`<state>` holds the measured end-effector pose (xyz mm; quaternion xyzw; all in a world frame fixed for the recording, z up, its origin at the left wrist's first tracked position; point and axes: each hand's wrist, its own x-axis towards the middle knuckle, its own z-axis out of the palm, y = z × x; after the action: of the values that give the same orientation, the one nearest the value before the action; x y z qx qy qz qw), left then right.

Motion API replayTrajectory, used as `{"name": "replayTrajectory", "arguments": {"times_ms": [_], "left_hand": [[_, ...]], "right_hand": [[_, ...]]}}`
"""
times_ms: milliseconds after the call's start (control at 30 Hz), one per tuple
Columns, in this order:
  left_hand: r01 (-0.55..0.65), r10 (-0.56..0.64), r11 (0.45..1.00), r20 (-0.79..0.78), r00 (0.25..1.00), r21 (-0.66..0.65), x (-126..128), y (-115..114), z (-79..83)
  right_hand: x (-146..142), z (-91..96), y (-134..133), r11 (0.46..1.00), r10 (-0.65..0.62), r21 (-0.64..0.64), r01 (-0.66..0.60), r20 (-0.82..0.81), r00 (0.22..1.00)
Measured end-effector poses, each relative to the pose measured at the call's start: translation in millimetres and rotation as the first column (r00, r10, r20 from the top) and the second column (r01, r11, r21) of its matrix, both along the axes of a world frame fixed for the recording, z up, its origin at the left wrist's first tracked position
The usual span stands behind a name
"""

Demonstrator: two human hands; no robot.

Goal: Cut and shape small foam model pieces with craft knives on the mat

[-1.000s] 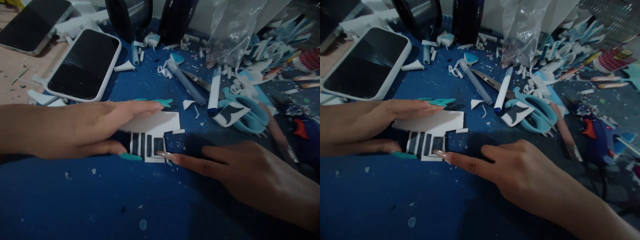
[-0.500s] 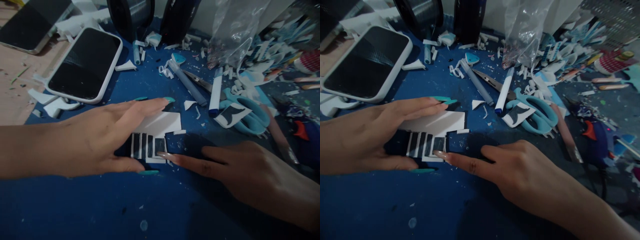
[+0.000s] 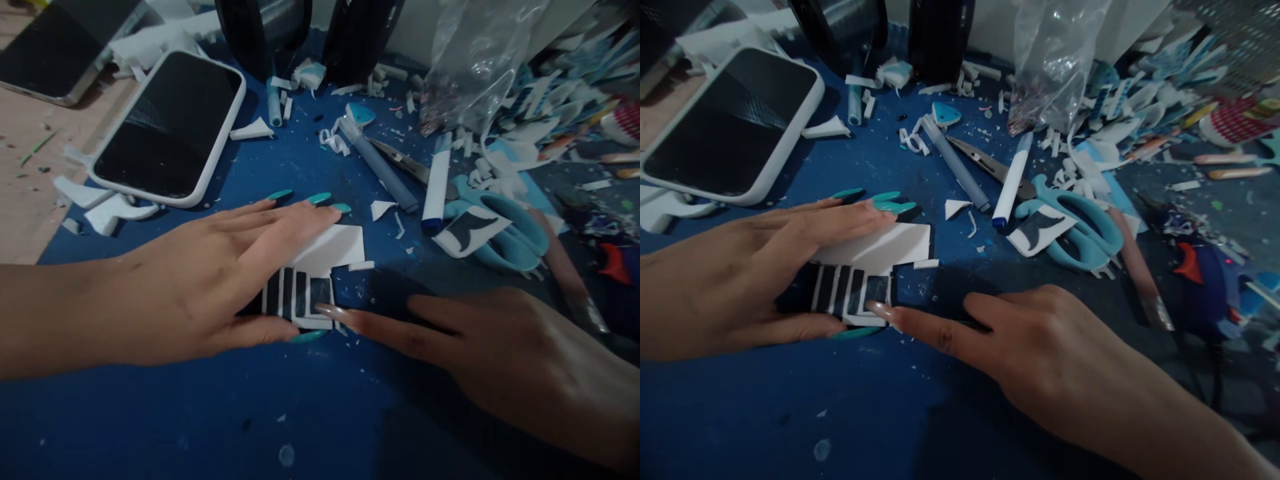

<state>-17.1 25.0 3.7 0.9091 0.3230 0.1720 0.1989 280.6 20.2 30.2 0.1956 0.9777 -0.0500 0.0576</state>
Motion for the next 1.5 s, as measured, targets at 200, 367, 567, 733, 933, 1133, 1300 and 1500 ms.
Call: {"name": "replayTrajectory", "arguments": {"times_ms": [200,367,567,733,933,1133,1300,1500], "left_hand": [[0.082,-0.074,0.992,-0.084,0.994,0.101,-0.7,-0.4,-0.6],[0.078,-0.068,0.99,-0.088,0.994,0.119,-0.1,-0.3,-1.8],[0.086,-0.079,0.991,-0.071,0.994,0.1,-0.2,1.2,-3.8],[0.087,-0.079,0.99,-0.081,0.994,0.108,-0.7,0.1,-3.4],[0.076,-0.068,0.994,-0.098,0.993,0.077,-1.0,-1.3,-2.2],[0.049,-0.047,0.999,-0.083,0.995,0.024,6.4,-5.4,-5.3],[0.071,-0.075,0.996,-0.067,0.995,-0.055,11.2,-7.2,-5.4],[0.062,-0.065,0.997,-0.055,0.996,-0.047,10.6,-6.8,-5.3]], "right_hand": [[-1.2,0.6,0.6,1.0,0.014,-0.004,-0.014,0.023,1.0],[-1.8,-0.3,1.1,1.0,0.003,-0.021,-0.003,0.001,1.0],[-6.3,2.2,1.0,1.0,-0.006,-0.024,0.005,-0.037,0.999],[-8.4,2.2,-0.9,1.0,-0.014,-0.025,0.012,-0.063,0.998],[-9.3,1.8,-2.9,0.999,-0.032,-0.043,0.028,-0.098,0.995],[-13.4,1.2,-2.3,0.999,-0.038,-0.021,0.036,-0.092,0.995],[-14.9,2.1,-2.6,0.999,-0.033,-0.021,0.031,-0.118,0.992],[-16.0,7.5,-6.2,0.998,-0.058,0.029,0.06,-0.076,0.995]]}}
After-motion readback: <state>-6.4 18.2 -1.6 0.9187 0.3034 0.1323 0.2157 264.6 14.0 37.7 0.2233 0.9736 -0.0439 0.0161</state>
